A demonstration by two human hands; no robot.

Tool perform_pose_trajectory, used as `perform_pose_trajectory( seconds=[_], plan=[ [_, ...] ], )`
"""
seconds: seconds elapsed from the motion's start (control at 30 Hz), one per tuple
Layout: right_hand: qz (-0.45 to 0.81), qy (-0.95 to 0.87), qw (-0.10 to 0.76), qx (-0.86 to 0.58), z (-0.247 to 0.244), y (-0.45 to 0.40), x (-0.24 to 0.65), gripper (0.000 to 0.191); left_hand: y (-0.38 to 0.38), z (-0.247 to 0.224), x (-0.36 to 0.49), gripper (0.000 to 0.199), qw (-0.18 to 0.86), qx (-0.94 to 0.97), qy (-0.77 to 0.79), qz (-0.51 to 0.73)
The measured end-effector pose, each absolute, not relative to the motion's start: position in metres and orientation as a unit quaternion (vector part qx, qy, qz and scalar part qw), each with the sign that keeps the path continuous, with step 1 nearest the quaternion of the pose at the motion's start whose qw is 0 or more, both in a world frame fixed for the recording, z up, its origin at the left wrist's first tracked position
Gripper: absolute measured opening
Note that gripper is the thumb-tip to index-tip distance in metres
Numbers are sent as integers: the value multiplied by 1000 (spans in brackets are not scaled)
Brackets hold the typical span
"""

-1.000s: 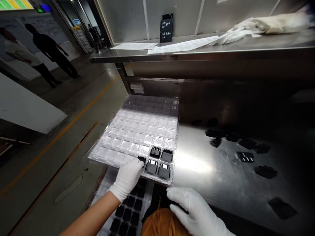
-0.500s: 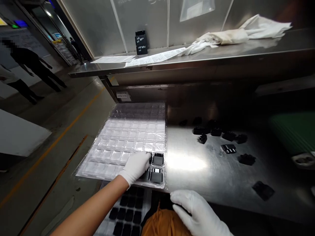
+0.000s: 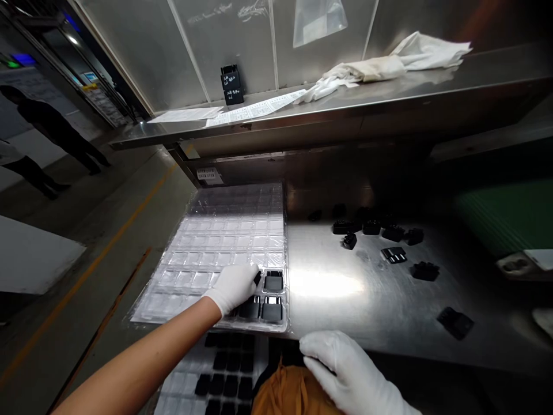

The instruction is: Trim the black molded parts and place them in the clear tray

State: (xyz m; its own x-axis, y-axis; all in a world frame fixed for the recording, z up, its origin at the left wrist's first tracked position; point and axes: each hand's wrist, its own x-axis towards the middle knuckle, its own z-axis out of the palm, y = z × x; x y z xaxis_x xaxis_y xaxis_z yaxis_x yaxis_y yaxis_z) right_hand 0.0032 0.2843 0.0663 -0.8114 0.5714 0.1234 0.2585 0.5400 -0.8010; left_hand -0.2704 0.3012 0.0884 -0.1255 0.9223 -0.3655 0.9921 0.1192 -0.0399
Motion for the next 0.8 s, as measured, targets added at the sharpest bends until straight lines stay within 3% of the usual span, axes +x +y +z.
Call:
perform_pose_trajectory(
  seconds=[0.17, 0.33, 0.47, 0.67, 0.8],
  plan=[
    [412, -854, 190, -255, 57, 284, 6, 20, 282, 77, -289, 17, 143, 582, 799, -50],
    [417, -854, 159, -268, 51, 283, 4, 17, 267, 62, -296, 26, 200, 519, 830, 40],
    [426, -852, 134, -273, 52, 285, -2, 18, 265, 72, -281, 27, 185, 552, 810, 68],
    [409, -869, 90, -263, 54, 294, -12, 12, 274, 77, -284, 38, 206, 632, 746, 32],
    [379, -880, 97, -270, 46, 304, -8, 14, 292, 73, -290, 43, 196, 634, 745, -73]
  ],
)
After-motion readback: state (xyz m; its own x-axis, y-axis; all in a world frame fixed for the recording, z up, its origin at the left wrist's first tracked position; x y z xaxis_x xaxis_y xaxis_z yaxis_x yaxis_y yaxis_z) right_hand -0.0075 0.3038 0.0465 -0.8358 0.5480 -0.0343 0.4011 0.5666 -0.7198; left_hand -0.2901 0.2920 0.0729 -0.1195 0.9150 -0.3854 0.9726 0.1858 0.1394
